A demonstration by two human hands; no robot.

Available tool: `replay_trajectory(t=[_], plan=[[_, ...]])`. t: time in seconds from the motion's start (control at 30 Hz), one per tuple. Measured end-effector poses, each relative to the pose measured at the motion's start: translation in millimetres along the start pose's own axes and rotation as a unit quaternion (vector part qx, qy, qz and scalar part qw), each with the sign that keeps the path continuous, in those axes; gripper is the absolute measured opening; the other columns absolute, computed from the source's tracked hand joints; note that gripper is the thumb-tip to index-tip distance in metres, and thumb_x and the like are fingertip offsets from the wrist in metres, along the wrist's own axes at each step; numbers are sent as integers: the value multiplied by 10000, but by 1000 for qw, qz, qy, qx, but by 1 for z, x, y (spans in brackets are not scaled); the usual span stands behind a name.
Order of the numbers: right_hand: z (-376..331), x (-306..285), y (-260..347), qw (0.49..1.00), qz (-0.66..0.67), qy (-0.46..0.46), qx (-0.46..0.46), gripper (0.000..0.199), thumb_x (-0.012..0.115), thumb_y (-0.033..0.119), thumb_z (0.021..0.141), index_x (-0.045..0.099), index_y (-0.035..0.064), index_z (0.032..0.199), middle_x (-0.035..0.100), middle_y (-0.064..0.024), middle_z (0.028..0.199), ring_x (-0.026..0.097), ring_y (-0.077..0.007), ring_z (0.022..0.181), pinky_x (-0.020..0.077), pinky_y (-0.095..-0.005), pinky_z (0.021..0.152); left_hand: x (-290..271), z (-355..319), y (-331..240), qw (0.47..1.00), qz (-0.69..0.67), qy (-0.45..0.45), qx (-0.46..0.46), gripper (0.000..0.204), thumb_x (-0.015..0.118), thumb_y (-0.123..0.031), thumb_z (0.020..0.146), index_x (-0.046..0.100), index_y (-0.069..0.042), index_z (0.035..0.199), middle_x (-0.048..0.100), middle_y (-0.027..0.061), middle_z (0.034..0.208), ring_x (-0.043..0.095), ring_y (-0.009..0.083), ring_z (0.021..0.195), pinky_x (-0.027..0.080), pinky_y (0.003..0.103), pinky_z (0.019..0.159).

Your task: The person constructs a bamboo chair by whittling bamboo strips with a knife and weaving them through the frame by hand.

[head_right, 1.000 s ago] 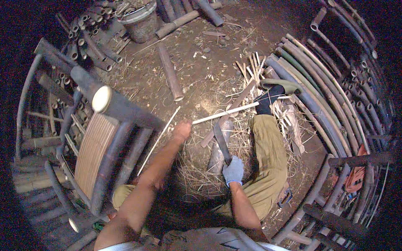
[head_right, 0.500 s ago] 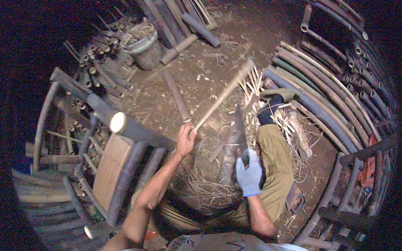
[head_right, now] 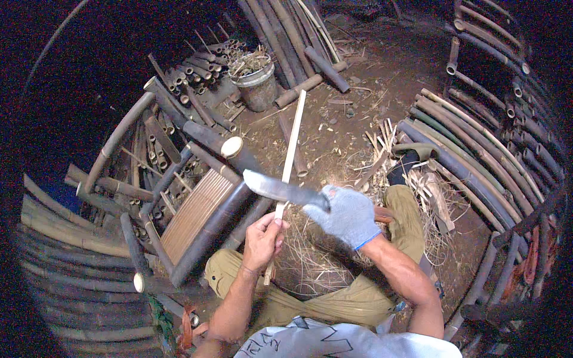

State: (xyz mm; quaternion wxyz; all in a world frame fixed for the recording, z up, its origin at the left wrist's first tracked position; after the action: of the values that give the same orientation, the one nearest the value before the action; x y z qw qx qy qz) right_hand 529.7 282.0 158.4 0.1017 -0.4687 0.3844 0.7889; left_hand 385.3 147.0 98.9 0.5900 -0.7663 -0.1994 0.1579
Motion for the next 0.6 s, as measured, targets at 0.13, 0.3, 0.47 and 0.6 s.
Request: replay_trajectory(t=[0.13, 0.3, 0.47, 0.6], plan=[[-28, 30, 29, 995, -18, 18, -94, 509, 642, 589, 831, 637, 81, 797, 648, -170, 703, 663, -363, 671, 515, -462, 592, -10, -26, -3, 985, 123, -55, 111, 210, 523, -182, 1009, 650, -27, 944, 556, -24, 683, 444, 33, 556, 379, 219, 492], [-10, 21, -10, 999, -17, -48, -14, 477, 652, 536, 851, 585, 67, 798, 629, -186, 707, 643, -394, 679, 499, -471, 602, 1, -64, 11, 973, 188, -48, 128, 269, 541, -148, 984, 616, 32, 1169, 657, 98, 813, 614, 122, 761, 494, 293, 678], [14, 7, -58, 994, -37, -66, 79, 461, 583, 529, 910, 658, 74, 907, 680, -207, 813, 670, -397, 752, 533, -467, 659, -8, -97, 22, 967, 229, -21, 113, 256, 553, -96, 969, 616, 33, 1182, 673, 121, 857, 640, 156, 759, 504, 289, 673], [43, -33, -136, 976, -54, -129, 167, 599, 479, 620, 933, 649, 50, 866, 659, -248, 783, 657, -441, 776, 511, -499, 664, -27, -142, 62, 976, 188, -5, 108, 287, 529, -146, 998, 607, 50, 1192, 669, 83, 851, 625, 142, 704, 503, 274, 628]])
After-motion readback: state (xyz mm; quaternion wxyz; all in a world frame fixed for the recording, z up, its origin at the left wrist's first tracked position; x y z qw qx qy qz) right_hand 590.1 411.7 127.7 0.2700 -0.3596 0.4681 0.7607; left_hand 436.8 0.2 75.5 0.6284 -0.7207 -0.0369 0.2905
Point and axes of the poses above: each hand's wrist, its own z-axis towards the middle knuckle, its own x-axis out of the palm, y = z × x, the point moved 9 cm from there along z, towards the middle knuckle
